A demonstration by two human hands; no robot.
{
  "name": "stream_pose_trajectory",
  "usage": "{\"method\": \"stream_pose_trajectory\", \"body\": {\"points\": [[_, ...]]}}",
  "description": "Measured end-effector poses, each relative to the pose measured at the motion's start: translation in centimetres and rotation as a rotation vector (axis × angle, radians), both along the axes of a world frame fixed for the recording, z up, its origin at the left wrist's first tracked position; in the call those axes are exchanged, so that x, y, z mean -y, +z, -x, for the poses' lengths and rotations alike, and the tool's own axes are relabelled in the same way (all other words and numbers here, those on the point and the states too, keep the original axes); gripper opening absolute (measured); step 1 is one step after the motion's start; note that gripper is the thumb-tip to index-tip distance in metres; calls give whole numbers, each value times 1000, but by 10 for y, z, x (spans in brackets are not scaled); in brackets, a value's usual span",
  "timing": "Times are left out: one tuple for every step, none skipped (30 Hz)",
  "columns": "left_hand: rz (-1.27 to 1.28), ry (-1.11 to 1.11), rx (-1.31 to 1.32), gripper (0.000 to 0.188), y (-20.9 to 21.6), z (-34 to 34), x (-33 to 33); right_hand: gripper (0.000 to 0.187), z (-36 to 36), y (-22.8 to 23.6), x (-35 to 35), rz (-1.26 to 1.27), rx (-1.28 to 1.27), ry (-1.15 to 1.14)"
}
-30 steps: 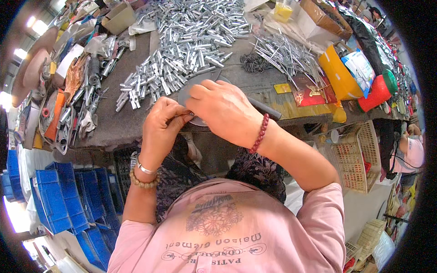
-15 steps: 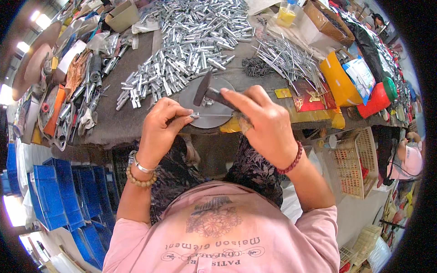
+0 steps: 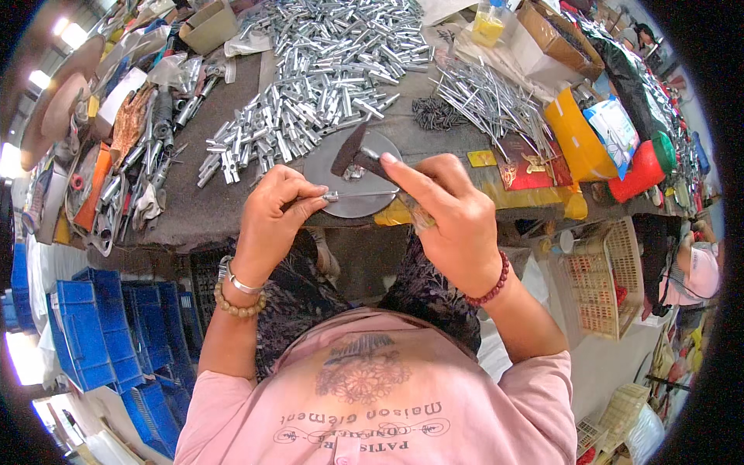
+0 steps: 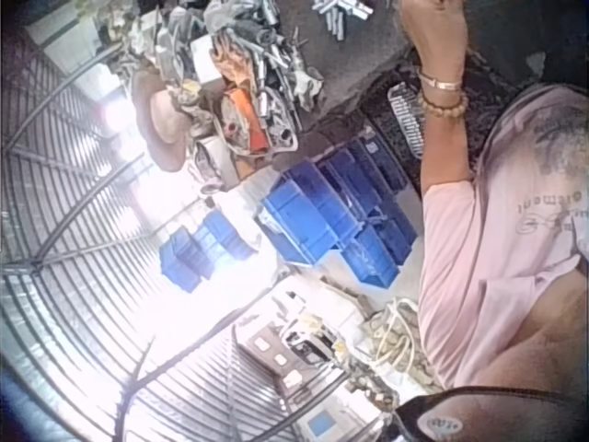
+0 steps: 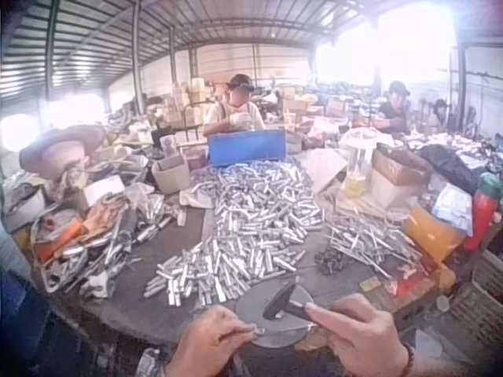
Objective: The person assembles small metal components by hammering them together on a metal base plate.
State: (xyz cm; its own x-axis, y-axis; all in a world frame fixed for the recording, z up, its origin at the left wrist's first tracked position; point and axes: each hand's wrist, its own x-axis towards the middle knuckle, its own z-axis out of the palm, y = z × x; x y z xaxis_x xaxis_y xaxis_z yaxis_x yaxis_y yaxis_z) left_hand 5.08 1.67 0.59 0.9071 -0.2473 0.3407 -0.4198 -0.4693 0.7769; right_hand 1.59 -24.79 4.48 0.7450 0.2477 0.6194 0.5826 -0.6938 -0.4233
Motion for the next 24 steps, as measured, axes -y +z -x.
{"method": "stream_pose_trajectory", "body": {"points": [[15,1,-9,16,1,0,0,66,1,4,0,-24,53,-14],[13,3,-7,16,2,0,-1,63,3,6,-1,-25,134,-33],[22,0,-3,16,2,-1,-1,63,6,4,-3,-27,135,-31],[34,-14,0,17,1,-2,1,62,10,-1,-4,96,59,5],[35,-22,1,17,1,-3,1,60,12,-7,-4,219,-17,40],[42,-27,-23,17,0,-3,0,59,10,-16,-2,205,5,27],[48,-23,-47,18,0,-3,-2,59,6,-14,0,204,6,27],[47,-24,-46,18,2,-2,-1,58,2,-10,2,240,24,12],[45,-22,-67,17,5,-2,0,58,1,-7,4,275,41,-4],[41,-15,-87,17,7,-1,-1,58,2,-3,3,274,43,-1],[39,-11,-86,17,7,-2,-2,57,4,3,0,178,107,-28],[35,-24,-48,15,6,-5,-3,57,5,8,-2,81,171,-56],[31,-39,-13,14,4,-5,-4,57,7,15,-3,80,168,-53],[29,-35,-15,14,3,-4,-5,57,8,23,-4,29,235,-47],[33,-38,-16,14,3,-3,-6,57,10,26,-5,-22,302,-41],[39,-49,-13,14,4,-3,-6,55,12,15,-4,66,291,-63],[42,-57,-10,14,3,-5,-4,55,13,5,-4,70,293,-71],[54,-64,-13,14,2,-7,-3,54,13,-5,-4,161,161,-45],[63,-61,-15,14,1,-7,-4,53,11,-8,-5,247,28,-9],[64,-59,-13,14,2,-8,-4,53,11,3,1,337,39,-24],[46,-63,4,14,3,-9,-4,53,8,3,3,338,41,-23],[28,-68,18,14,4,-8,-5,53,7,3,4,286,79,-30],[27,-68,17,14,4,-7,-5,54,6,2,4,235,117,-36],[45,-66,-17,15,4,-7,-6,54,7,7,3,186,127,-53]]}}
